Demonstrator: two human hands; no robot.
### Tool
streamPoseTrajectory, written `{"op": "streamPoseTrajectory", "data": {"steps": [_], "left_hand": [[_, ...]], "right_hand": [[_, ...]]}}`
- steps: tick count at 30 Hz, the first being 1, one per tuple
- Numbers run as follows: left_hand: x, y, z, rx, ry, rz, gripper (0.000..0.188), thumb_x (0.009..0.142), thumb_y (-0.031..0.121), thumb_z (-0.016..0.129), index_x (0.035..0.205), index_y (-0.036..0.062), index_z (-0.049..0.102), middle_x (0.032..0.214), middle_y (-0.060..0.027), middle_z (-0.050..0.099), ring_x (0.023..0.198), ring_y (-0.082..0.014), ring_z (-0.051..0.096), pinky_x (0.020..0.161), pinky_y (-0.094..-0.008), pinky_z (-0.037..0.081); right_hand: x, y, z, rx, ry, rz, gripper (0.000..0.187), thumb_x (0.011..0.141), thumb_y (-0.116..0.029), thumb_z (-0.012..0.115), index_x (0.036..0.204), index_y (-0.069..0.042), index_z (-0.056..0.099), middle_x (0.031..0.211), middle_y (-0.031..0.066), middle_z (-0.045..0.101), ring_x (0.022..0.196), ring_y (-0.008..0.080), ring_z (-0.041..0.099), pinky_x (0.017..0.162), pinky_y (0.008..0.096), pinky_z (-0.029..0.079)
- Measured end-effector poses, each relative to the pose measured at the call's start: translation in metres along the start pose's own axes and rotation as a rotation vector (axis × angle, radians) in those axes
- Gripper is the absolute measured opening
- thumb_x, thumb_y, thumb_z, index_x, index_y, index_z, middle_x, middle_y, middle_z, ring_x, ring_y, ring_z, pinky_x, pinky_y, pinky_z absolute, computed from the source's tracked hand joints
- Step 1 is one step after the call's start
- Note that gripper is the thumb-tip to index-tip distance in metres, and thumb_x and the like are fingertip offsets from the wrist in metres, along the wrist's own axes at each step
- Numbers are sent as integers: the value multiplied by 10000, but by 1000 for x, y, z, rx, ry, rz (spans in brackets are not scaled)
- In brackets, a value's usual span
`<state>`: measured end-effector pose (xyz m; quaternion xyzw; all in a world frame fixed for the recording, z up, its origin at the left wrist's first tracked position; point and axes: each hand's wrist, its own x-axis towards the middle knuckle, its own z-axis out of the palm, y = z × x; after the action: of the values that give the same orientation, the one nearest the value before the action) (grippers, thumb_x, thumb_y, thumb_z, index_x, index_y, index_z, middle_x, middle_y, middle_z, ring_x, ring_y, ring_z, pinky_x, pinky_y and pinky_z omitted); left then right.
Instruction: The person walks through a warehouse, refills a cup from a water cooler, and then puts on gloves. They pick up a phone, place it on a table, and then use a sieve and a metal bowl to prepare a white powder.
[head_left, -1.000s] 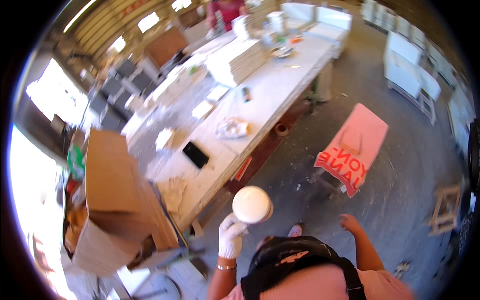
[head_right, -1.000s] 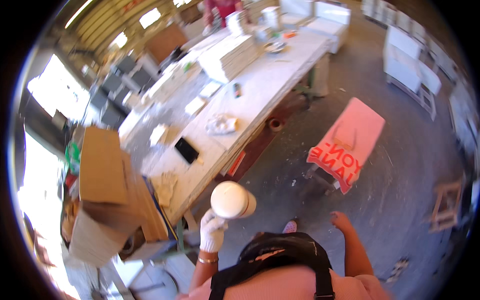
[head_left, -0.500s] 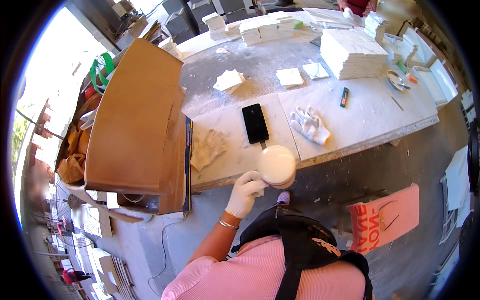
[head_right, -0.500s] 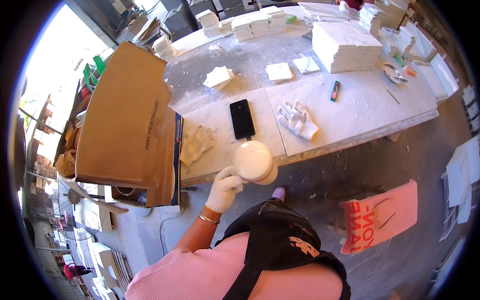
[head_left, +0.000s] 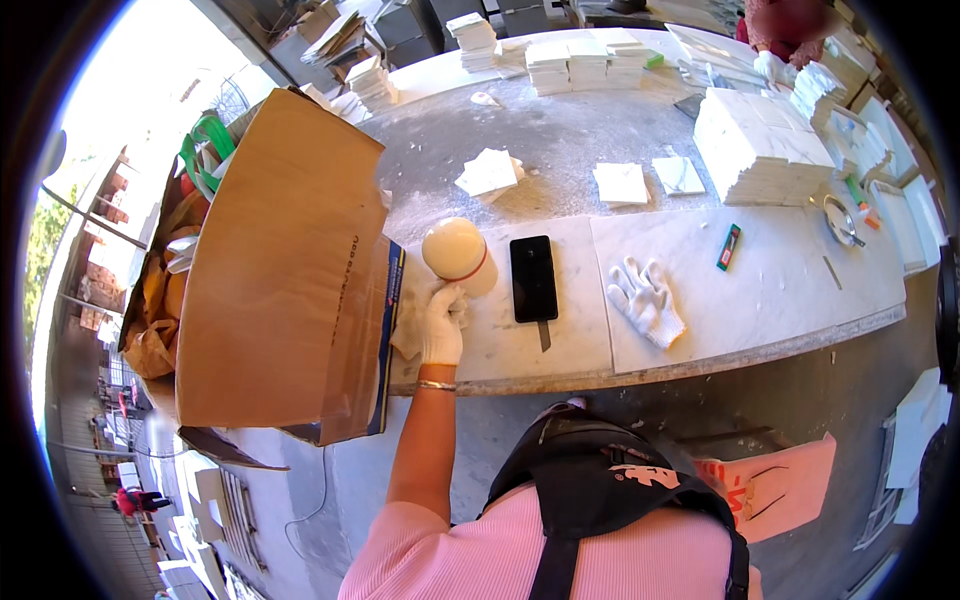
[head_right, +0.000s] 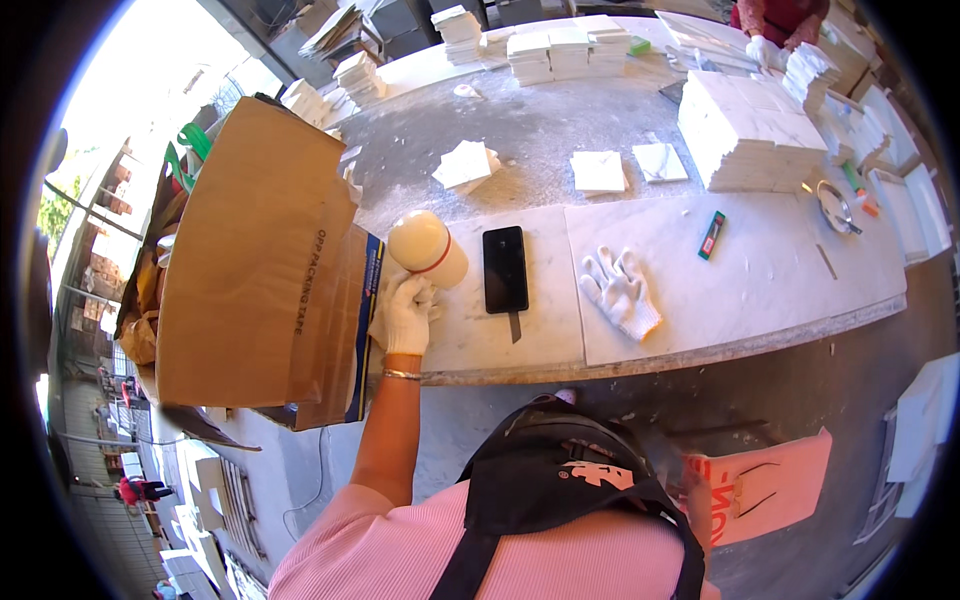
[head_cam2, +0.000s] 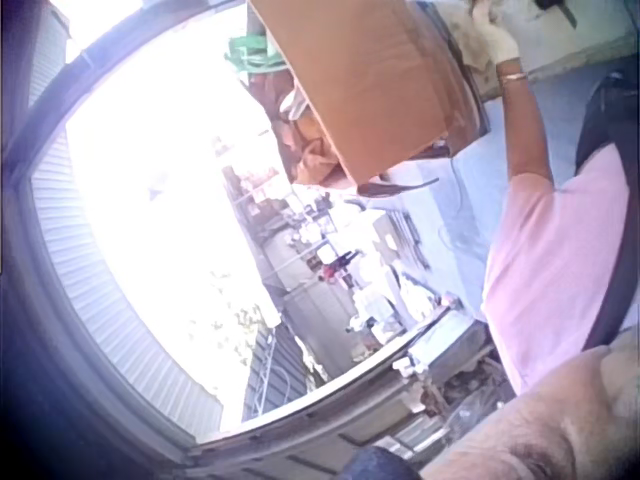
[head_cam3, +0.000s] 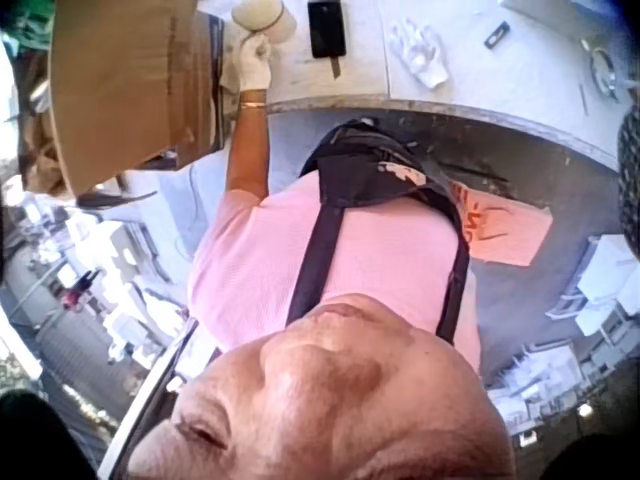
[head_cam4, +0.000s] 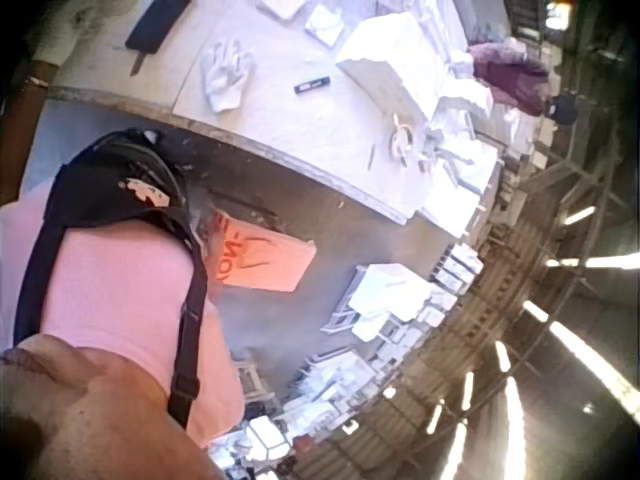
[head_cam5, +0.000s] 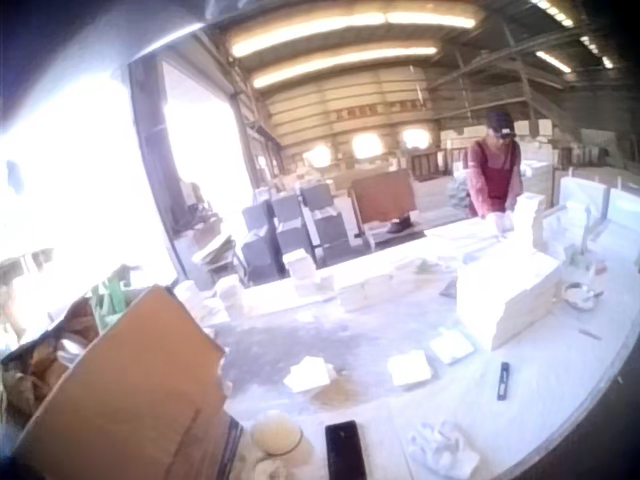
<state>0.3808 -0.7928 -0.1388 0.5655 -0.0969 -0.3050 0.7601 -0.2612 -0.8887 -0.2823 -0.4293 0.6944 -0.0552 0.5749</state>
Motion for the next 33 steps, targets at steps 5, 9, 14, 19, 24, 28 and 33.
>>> {"op": "streamPoseTrajectory", "data": {"steps": [5, 9, 14, 19, 24, 28, 33], "left_hand": [[30, -17, 7, -135, 138, 93, 84, 815, 51, 634, 861, 37, 565, 663, 34, 475, 537, -46, 382, 484, -197, 260], [40, -32, -5, -160, 126, 59, 91, 811, 23, 640, 866, 25, 567, 690, 8, 514, 567, -57, 425, 495, -204, 285], [44, -34, -8, -150, 75, 55, 78, 824, 49, 640, 872, 27, 583, 703, 9, 527, 589, -72, 456, 524, -202, 318], [28, -11, 23, 197, 191, 29, 189, 871, 161, 639, 1033, 65, 634, 730, 53, 524, 614, -42, 469, 534, -199, 365], [11, 1, 10, 419, 240, -63, 283, 928, 257, 605, 1140, 71, 608, 808, -15, 634, 611, -92, 591, 447, -221, 429], [0, 9, 32, 489, 162, -63, 283, 935, 208, 588, 1180, 71, 554, 918, -16, 634, 675, -125, 618, 450, -242, 421], [-21, -16, -7, 584, 142, 187, 366, 943, 215, 578, 1255, 28, 542, 1102, -78, 628, 774, -158, 646, 582, -267, 505]], "right_hand": [[23, -36, -18, -5, 16, -4, 518, 857, -91, 559, 1362, -18, 470, 1039, 130, 650, 787, 218, 646, 603, 331, 540], [24, -35, -21, -127, 12, -18, 490, 866, -84, 544, 1347, -14, 481, 1051, 131, 643, 803, 226, 647, 629, 359, 556], [34, 35, -12, -110, -89, -13, 391, 872, -110, 556, 1257, -39, 576, 961, 94, 656, 758, 194, 643, 606, 347, 544], [19, 50, 3, -128, -81, -33, 369, 851, -146, 627, 1210, -62, 619, 826, 54, 670, 683, 150, 633, 536, 314, 521], [29, 16, 2, -252, -102, -93, 365, 881, -110, 615, 1245, -76, 617, 945, 76, 686, 760, 167, 651, 622, 318, 538], [26, -3, -7, -202, 15, -135, 359, 860, -124, 647, 1215, -71, 637, 949, 98, 695, 760, 168, 655, 653, 307, 545], [38, 12, -20, -152, -46, -108, 368, 849, -143, 666, 1208, -65, 640, 952, 105, 697, 773, 172, 662, 669, 300, 549]]}}
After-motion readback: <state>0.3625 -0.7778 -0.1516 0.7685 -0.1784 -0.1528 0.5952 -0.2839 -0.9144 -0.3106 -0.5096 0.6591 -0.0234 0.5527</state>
